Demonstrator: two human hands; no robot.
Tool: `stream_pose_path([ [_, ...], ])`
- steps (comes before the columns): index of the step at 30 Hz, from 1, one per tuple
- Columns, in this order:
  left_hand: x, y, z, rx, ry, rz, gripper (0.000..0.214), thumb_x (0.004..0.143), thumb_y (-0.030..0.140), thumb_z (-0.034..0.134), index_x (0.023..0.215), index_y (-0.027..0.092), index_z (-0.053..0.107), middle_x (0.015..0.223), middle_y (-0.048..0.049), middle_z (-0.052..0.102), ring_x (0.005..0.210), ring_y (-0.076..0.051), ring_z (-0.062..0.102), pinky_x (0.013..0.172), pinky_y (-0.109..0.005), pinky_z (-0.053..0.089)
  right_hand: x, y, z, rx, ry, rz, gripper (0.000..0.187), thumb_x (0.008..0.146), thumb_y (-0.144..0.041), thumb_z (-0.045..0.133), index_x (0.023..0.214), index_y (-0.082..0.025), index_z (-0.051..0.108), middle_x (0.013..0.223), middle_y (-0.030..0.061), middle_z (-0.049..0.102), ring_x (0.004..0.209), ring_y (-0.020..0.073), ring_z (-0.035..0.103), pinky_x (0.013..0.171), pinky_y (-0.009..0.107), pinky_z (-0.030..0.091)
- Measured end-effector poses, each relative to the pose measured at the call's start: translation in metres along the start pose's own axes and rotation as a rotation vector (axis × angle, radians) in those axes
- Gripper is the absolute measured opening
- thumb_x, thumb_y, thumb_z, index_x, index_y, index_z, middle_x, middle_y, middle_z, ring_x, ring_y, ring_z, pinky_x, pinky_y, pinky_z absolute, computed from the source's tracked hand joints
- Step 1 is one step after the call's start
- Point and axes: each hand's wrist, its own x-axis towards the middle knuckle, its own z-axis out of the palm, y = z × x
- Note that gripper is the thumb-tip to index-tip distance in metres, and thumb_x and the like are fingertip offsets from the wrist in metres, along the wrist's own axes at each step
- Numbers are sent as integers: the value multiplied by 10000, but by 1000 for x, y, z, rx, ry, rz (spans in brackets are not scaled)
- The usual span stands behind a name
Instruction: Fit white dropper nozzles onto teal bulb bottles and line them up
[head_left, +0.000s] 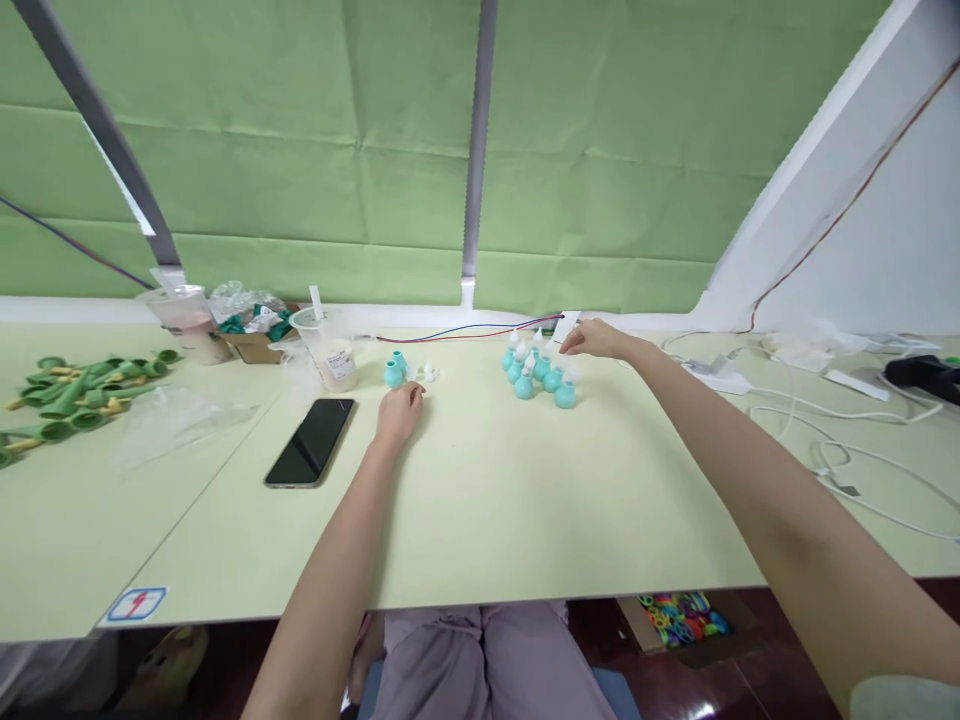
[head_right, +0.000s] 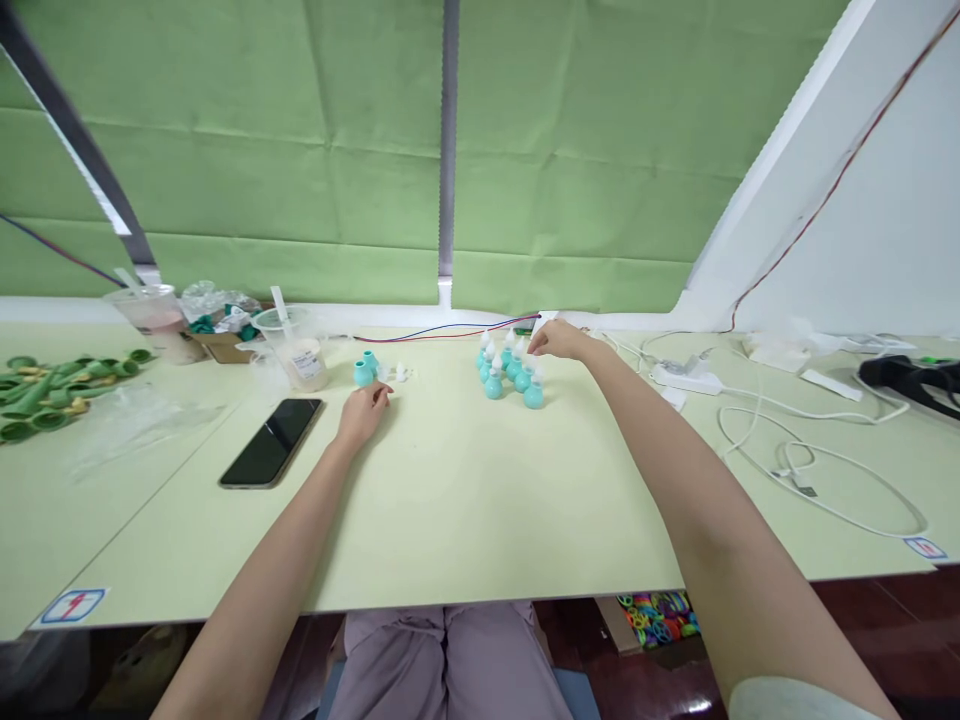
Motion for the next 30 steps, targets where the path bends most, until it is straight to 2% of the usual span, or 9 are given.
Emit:
stream_pose_path([
  [4,-1,1,0,10,-4,-5,249,907,214,405,931,203,652,873,-48,700,803,-216,625,705,-279,407,-2,-2,1,82,29,-22,151,742,-191,627,849,-200,733,933,12,728,931,197,644,824,279,494],
  [13,-1,3,-1,9,-16,-4,261,903,206,395,927,204,655,872,-50,698,817,-223,620,706,-285,406,5,2,7,215,49,-67,176,694,-65,588,727,-173,723,775,20,730,798,172,683,758,264,550],
  [18,-1,4,-2,16,-25,-11,265,902,209,397,940,199,658,875,-57,696,816,-219,619,713,-281,410,8,2,9,201,65,-108,159,696,-82,601,741,-169,726,774,21,730,797,180,687,796,291,552],
  [24,-2,4,-1,11,-27,-5,268,896,202,395,944,200,658,865,-57,690,823,-225,618,739,-290,415,7,-4,5,190,47,-108,220,685,-13,553,729,-153,717,786,53,725,808,193,679,790,298,543],
  [30,-2,3,0,25,-26,10,261,899,196,398,937,194,656,871,-64,689,811,-229,618,740,-301,418,3,-8,6,134,19,-77,192,705,-79,577,764,-183,727,819,32,725,830,198,668,795,308,522],
])
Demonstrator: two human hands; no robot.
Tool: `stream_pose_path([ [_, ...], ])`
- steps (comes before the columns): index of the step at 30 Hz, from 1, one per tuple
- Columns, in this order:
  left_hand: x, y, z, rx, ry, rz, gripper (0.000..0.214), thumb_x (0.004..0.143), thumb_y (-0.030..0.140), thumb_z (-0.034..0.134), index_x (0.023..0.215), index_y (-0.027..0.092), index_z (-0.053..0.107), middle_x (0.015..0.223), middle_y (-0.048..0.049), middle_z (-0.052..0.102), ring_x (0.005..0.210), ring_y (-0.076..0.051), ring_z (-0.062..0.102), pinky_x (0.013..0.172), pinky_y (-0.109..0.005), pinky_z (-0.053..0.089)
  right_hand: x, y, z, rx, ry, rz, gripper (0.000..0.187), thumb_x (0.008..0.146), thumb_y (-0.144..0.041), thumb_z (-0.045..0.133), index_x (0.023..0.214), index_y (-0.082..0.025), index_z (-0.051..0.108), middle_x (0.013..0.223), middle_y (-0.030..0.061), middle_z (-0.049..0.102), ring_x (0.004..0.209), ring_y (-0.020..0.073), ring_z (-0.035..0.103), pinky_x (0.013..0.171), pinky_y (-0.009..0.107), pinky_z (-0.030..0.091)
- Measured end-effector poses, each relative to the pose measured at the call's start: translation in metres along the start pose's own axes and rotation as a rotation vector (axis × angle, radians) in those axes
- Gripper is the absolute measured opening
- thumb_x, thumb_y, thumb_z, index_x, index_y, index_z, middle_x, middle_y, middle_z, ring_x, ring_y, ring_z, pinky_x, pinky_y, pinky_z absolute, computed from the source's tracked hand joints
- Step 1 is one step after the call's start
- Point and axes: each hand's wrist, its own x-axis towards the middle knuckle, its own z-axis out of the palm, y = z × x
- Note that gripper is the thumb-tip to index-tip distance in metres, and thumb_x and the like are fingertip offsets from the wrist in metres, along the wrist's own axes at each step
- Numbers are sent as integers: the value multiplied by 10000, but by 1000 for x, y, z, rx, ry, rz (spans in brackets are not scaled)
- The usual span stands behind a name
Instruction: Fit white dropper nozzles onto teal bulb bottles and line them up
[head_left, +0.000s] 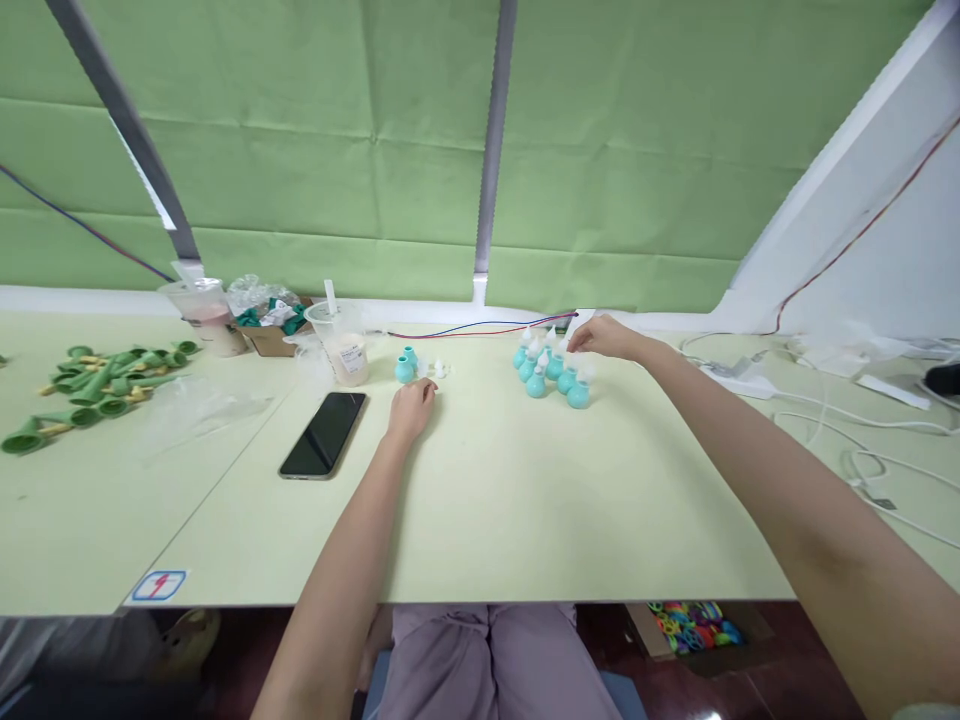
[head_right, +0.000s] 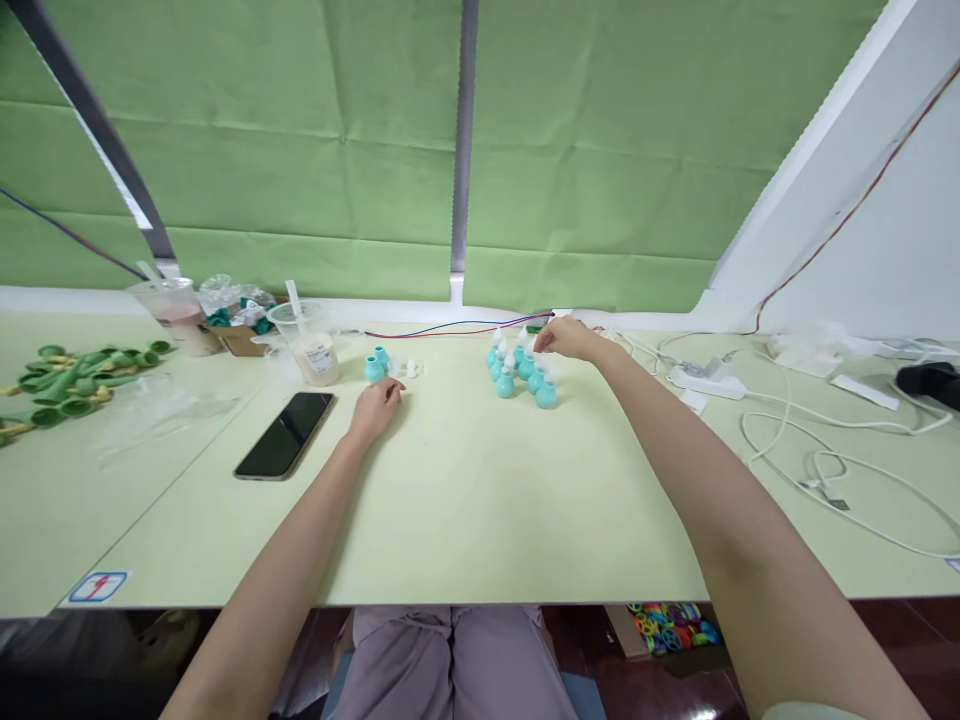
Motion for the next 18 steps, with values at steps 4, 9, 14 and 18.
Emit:
stream_pose_path([
  [4,-1,1,0,14,1,2,266,902,200,392,941,195,656,864,-69,687,809,-228,616,742,-300,419,-3,-4,-1,5,90,-32,171,720,-155,614,820,-223,736,881,11,722,869,193,645,808,298,501],
  [9,-3,4,1,2,11,-2,267,901,198,392,918,197,658,850,-67,687,795,-229,614,739,-306,419,-5,-47,1,174,362,-124,228,803,-196,525,907,-203,728,917,38,717,828,184,635,773,285,484],
  [14,-2,3,-3,-120,127,-13,272,909,220,384,949,186,652,809,-50,683,784,-205,617,733,-286,422,9,-119,61,105,314,-263,229,834,-180,516,959,-239,699,1067,4,679,840,168,624,808,298,452],
  [18,-2,-2,-13,-206,328,-67,276,900,238,379,935,164,643,807,-59,682,784,-200,619,747,-288,430,38,-158,132,17,277,-257,358,850,-232,571,1208,-240,576,1216,58,590,1030,223,583,872,335,423],
])
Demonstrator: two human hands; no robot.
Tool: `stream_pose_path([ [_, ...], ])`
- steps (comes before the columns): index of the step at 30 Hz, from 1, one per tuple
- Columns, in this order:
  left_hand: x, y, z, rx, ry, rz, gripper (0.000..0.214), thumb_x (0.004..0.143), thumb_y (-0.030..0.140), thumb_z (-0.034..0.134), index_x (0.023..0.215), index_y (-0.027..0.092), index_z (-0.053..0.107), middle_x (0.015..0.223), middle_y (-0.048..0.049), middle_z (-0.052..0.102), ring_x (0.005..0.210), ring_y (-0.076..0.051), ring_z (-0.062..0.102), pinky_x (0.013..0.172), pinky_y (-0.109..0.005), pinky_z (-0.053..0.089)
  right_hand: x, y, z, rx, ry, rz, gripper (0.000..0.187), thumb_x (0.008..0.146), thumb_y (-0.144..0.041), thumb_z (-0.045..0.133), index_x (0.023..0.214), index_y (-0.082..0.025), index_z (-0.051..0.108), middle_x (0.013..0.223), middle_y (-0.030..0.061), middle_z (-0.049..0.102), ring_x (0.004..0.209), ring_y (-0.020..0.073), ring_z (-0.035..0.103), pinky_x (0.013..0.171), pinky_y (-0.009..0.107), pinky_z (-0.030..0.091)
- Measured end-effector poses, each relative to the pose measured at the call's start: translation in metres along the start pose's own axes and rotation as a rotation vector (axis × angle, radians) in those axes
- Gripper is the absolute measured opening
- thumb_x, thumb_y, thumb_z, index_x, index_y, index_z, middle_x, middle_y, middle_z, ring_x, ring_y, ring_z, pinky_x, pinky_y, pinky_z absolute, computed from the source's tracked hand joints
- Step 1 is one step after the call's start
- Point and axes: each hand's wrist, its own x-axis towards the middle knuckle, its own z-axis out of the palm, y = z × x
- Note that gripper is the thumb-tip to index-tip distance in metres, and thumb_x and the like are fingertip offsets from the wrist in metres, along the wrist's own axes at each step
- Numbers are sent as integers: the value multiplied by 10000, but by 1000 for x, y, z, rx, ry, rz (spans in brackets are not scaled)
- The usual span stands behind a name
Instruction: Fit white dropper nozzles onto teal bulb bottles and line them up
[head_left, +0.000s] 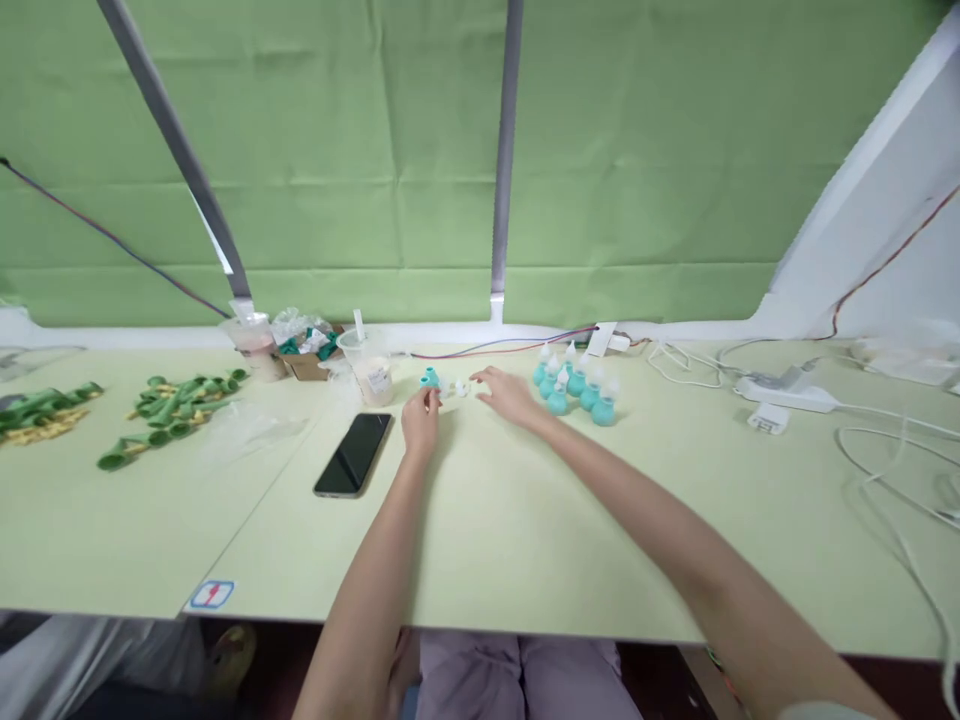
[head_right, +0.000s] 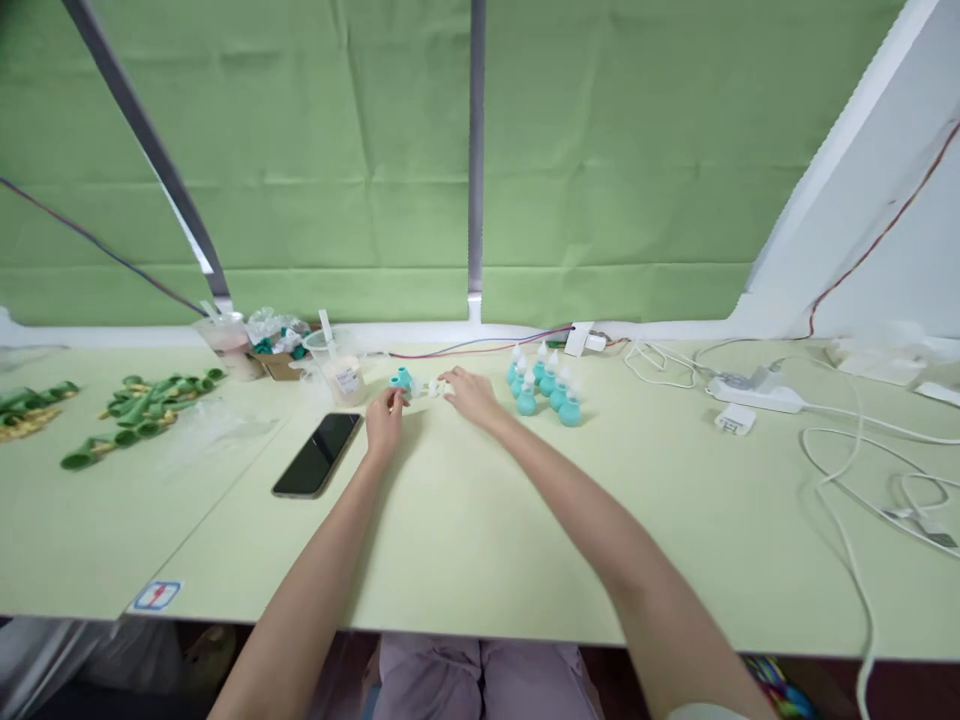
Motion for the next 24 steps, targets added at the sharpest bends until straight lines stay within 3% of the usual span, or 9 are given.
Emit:
stream_pose_path([
  [4,7,-9,-10,-68,141,-163,293,891,280,371,913,168,640,810,-70,693,768,-216,630,748,-319,449,31,-16,49,67,84,76,332,856,-260,581,1188,-266,576,1200,65,565,1114,225,520,891,341,403],
  [10,14,-20,-10,-133,246,-285,273,870,275,375,885,193,635,804,-72,702,803,-242,643,795,-366,462,56,-29,71,25,121,-23,181,834,-274,618,1012,-267,652,1159,59,581,1103,243,484,891,392,345],
  [16,10,-15,-8,-60,184,-235,283,902,248,368,943,167,636,820,-67,692,797,-228,634,785,-346,449,56,-22,69,43,91,-68,116,816,-201,628,927,-227,648,1079,65,627,1069,238,499,877,375,320],
  [19,8,-9,-4,-11,155,-133,255,907,244,399,992,154,622,855,-72,673,790,-211,613,790,-336,446,52,-17,65,139,94,-98,99,812,-186,615,900,-222,641,1013,51,653,1014,220,533,893,372,325],
  [21,6,-7,-1,17,132,-18,260,892,283,480,1094,155,585,959,-86,650,866,-210,595,840,-338,439,47,-15,62,342,179,-61,108,799,-185,599,898,-217,629,1014,43,646,910,185,567,867,348,367],
  [24,5,-6,7,-22,45,112,475,837,350,608,1263,177,490,1131,-111,586,999,-221,556,895,-344,429,35,-12,61,805,289,52,174,765,-239,587,935,-209,604,1051,50,628,785,147,588,762,296,441],
])
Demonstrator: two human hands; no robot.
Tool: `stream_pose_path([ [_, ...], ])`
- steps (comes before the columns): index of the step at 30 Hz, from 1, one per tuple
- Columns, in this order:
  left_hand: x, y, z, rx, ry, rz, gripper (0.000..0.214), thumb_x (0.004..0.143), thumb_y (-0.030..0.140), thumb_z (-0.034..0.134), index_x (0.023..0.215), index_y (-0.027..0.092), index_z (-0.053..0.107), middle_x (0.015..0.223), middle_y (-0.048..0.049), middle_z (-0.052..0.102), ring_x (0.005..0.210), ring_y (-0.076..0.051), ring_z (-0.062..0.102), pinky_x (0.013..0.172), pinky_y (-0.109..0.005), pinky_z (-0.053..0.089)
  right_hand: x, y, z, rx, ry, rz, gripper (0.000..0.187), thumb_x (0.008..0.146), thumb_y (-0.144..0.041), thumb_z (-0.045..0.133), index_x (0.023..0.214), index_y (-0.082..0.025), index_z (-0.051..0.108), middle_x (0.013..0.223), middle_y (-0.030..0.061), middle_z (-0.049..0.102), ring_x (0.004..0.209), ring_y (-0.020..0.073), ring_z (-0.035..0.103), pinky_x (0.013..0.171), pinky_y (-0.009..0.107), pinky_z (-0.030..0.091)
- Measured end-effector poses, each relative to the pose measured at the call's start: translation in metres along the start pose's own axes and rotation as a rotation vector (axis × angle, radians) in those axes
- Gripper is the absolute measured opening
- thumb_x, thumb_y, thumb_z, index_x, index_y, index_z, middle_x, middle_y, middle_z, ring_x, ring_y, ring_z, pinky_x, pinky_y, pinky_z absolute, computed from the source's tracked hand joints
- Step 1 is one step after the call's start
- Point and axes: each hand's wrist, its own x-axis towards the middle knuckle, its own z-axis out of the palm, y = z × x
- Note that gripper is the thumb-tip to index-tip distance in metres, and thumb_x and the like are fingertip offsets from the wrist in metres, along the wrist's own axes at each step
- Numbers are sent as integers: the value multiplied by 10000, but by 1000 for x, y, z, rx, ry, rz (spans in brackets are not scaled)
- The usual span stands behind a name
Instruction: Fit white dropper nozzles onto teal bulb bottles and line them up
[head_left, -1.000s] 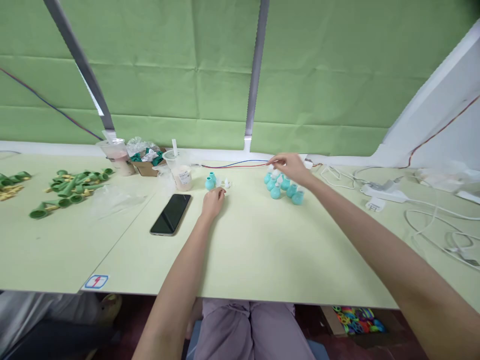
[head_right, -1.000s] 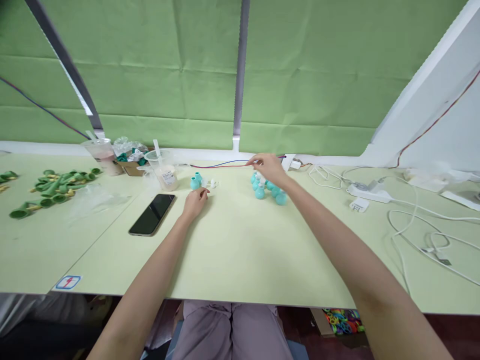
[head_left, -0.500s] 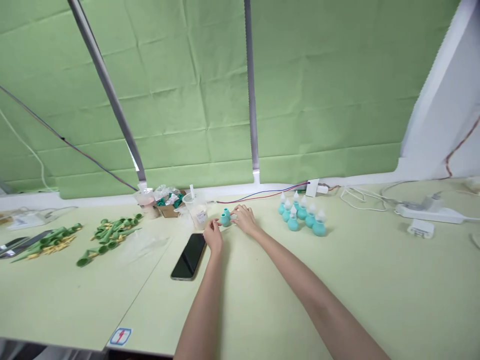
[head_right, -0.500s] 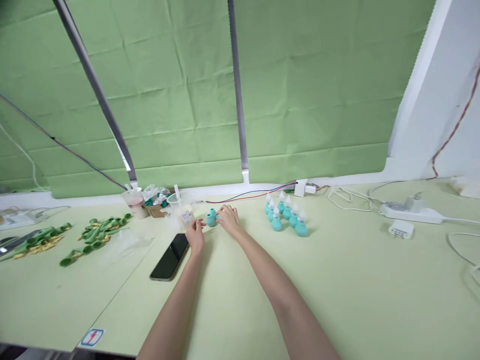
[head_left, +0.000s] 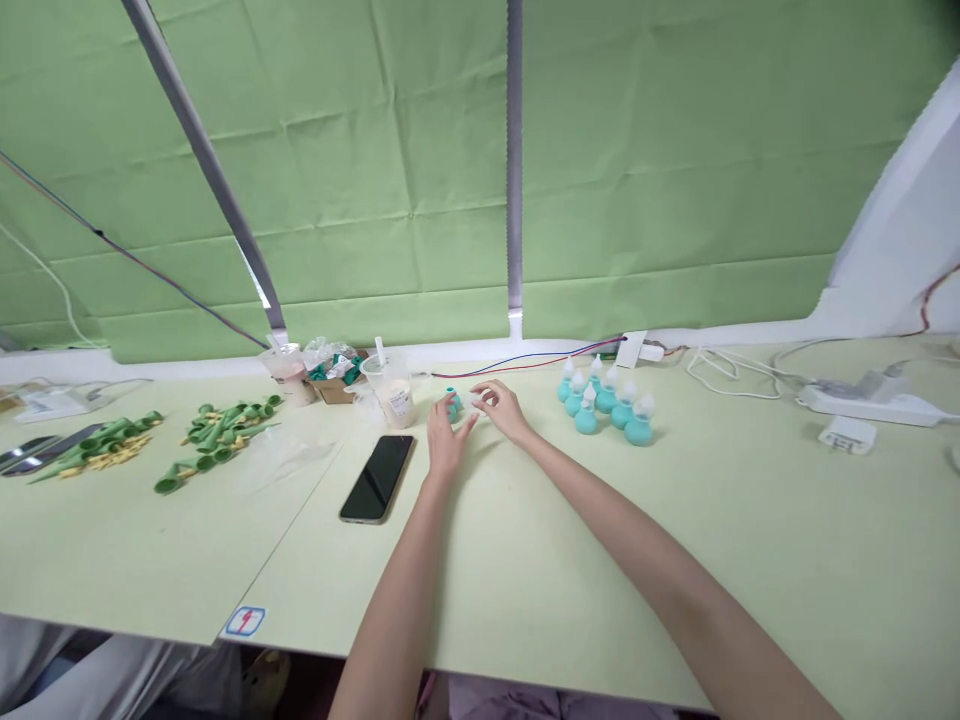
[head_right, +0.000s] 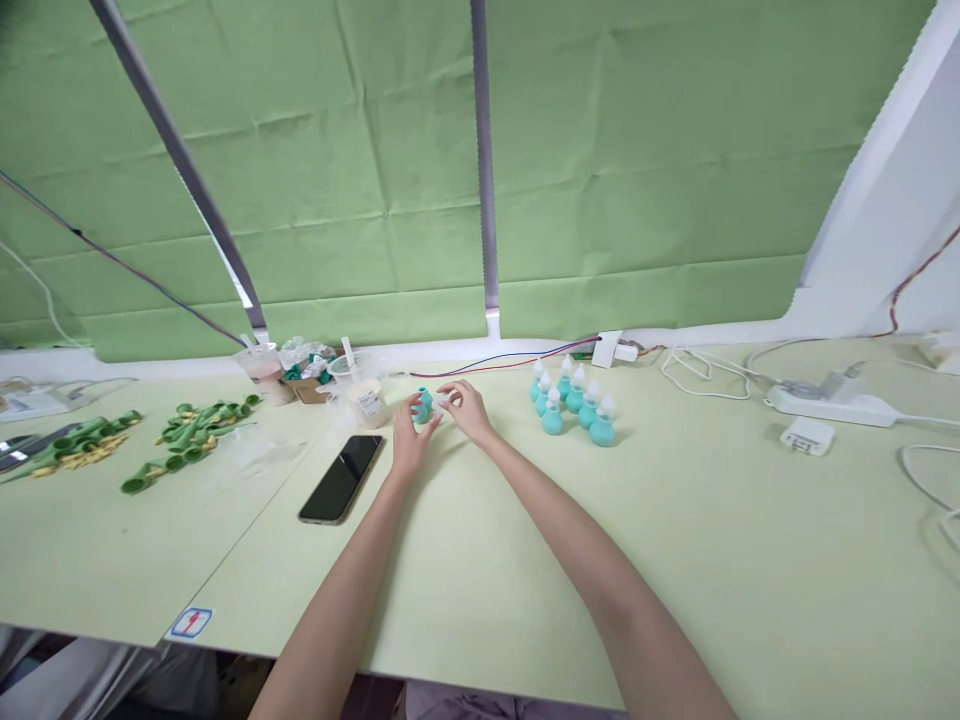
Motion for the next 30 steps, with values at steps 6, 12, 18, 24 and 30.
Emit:
stream_pose_path([
  [6,1,-6,10,-252,-272,-162,301,814,291,580,1048,116,652,875,-82,680,761,-190,601,713,-295,470,-24,11,-6,314,-46,169,230,691,-312,618,890,-203,580,989,38,653,793,151,619,747,279,473],
  [12,-1,-8,10,-158,-216,-141,286,773,290,615,1011,149,686,823,-39,673,702,-159,587,683,-266,457,-21,21,-14,6,49,173,154,730,-166,549,878,-206,567,1020,13,634,877,144,589,806,279,461],
  [18,-2,-9,16,-152,-240,-80,239,729,202,639,958,167,695,867,-37,688,710,-148,597,662,-245,440,-13,36,-27,-490,124,358,227,795,-131,546,983,-217,641,1008,52,630,964,185,550,882,314,411],
  [24,-4,-6,15,-176,-282,-97,224,765,270,646,961,170,690,837,-34,673,672,-140,549,670,-252,412,-7,43,-21,-571,29,345,102,790,-269,648,871,-260,709,995,47,627,1012,224,507,831,315,404],
  [30,-1,-1,14,-403,-327,-152,319,870,418,502,955,140,634,681,-13,592,597,-123,467,558,-223,322,-7,45,-22,-591,39,331,76,792,-255,646,802,-244,720,954,56,640,993,225,514,781,306,412],
])
